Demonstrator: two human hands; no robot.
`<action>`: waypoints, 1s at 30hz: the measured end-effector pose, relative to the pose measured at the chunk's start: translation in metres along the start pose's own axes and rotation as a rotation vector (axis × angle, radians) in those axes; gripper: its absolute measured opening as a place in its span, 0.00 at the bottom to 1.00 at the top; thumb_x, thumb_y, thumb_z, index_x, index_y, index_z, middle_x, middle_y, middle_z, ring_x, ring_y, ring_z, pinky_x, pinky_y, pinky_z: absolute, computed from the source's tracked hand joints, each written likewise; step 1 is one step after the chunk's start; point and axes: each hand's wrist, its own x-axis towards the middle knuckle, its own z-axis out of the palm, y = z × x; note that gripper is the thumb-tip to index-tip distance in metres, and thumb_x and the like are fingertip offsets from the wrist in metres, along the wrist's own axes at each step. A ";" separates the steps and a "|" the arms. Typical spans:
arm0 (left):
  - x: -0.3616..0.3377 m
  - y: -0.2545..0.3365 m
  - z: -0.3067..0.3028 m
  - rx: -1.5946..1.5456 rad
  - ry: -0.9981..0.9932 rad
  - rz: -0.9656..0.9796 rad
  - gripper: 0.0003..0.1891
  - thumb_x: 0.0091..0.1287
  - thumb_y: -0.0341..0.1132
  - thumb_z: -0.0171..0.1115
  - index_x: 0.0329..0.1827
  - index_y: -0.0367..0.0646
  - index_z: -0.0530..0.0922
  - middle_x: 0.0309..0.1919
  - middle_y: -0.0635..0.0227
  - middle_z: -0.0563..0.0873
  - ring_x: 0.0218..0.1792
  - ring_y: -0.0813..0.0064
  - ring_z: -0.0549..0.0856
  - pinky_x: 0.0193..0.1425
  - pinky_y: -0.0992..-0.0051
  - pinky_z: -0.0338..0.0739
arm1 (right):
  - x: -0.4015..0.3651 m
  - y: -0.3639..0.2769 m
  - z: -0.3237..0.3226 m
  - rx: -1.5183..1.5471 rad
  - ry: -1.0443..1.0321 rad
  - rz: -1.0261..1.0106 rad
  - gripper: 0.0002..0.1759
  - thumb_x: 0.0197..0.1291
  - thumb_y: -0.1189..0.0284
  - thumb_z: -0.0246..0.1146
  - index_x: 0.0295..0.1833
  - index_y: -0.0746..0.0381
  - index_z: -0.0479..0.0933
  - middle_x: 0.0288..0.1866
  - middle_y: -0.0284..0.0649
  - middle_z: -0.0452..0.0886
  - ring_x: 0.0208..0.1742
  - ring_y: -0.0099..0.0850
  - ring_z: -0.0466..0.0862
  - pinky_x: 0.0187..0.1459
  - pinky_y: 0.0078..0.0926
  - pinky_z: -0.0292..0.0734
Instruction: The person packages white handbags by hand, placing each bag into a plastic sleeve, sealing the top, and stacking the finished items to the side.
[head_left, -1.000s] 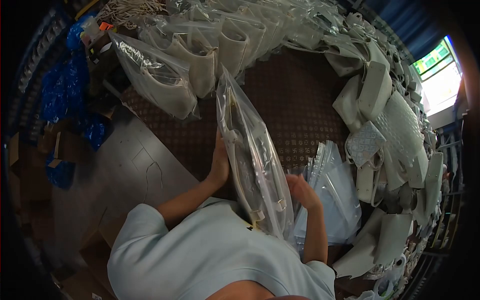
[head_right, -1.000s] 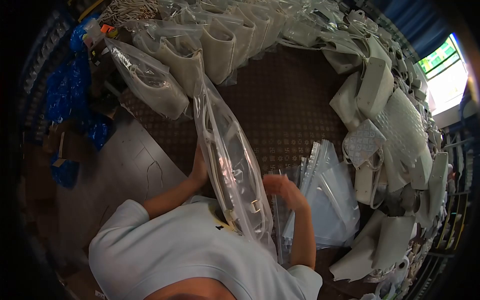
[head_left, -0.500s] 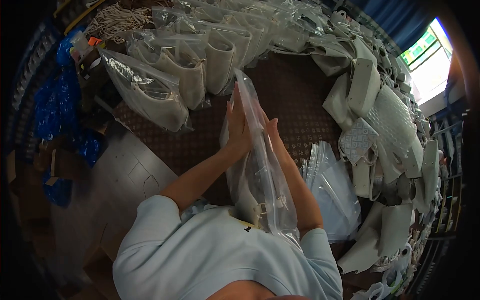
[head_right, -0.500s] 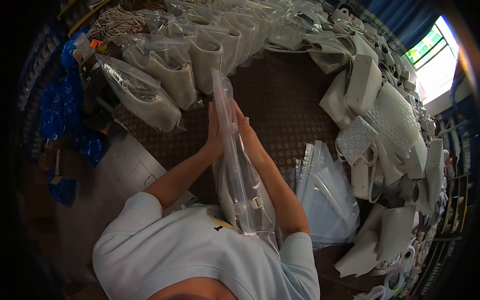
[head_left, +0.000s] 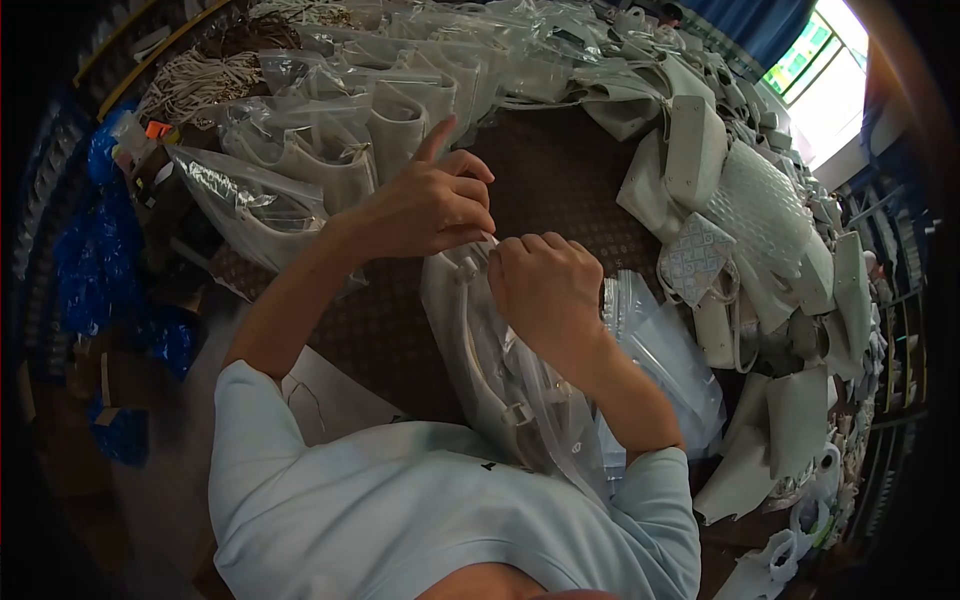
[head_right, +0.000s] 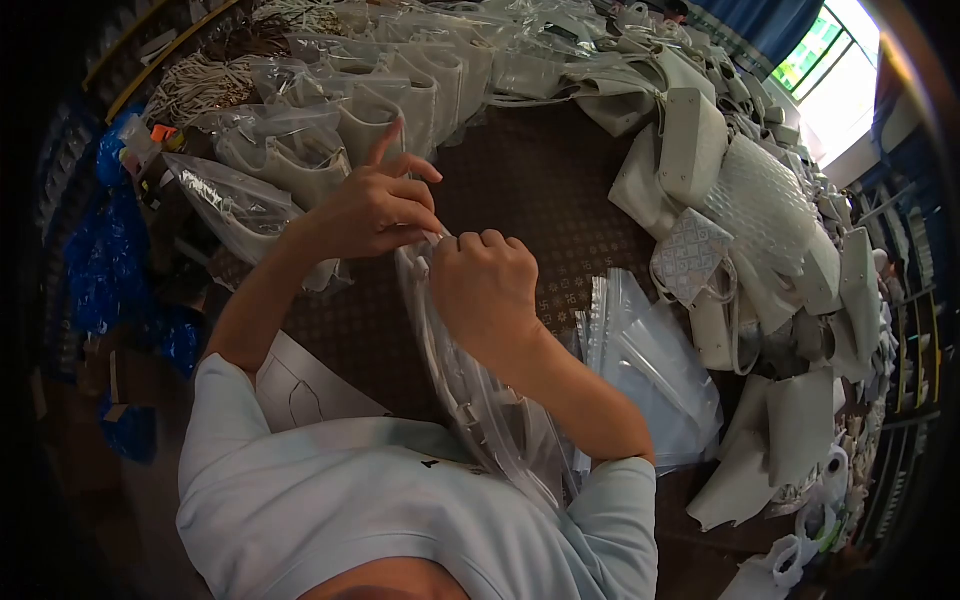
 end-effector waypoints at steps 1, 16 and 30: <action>0.001 0.000 -0.002 0.053 -0.004 -0.002 0.03 0.54 0.39 0.66 0.28 0.54 0.83 0.27 0.83 0.80 0.51 0.75 0.76 0.72 0.46 0.37 | -0.001 0.005 -0.002 0.060 0.020 -0.010 0.08 0.51 0.67 0.63 0.27 0.60 0.77 0.25 0.34 0.80 0.29 0.31 0.81 0.33 0.30 0.74; -0.014 -0.025 0.033 0.074 0.476 -0.398 0.01 0.56 0.36 0.66 0.29 0.52 0.83 0.26 0.79 0.83 0.49 0.74 0.78 0.70 0.61 0.46 | -0.045 0.044 -0.007 0.461 0.156 0.101 0.04 0.51 0.73 0.63 0.27 0.61 0.79 0.22 0.37 0.80 0.25 0.31 0.80 0.27 0.27 0.73; -0.117 0.000 0.160 -1.071 -0.036 -1.145 0.50 0.52 0.37 0.70 0.73 0.47 0.45 0.70 0.58 0.55 0.66 0.59 0.63 0.64 0.64 0.64 | -0.242 0.098 0.092 0.808 -0.073 0.398 0.26 0.56 0.72 0.63 0.59 0.68 0.67 0.50 0.45 0.78 0.43 0.32 0.81 0.50 0.32 0.74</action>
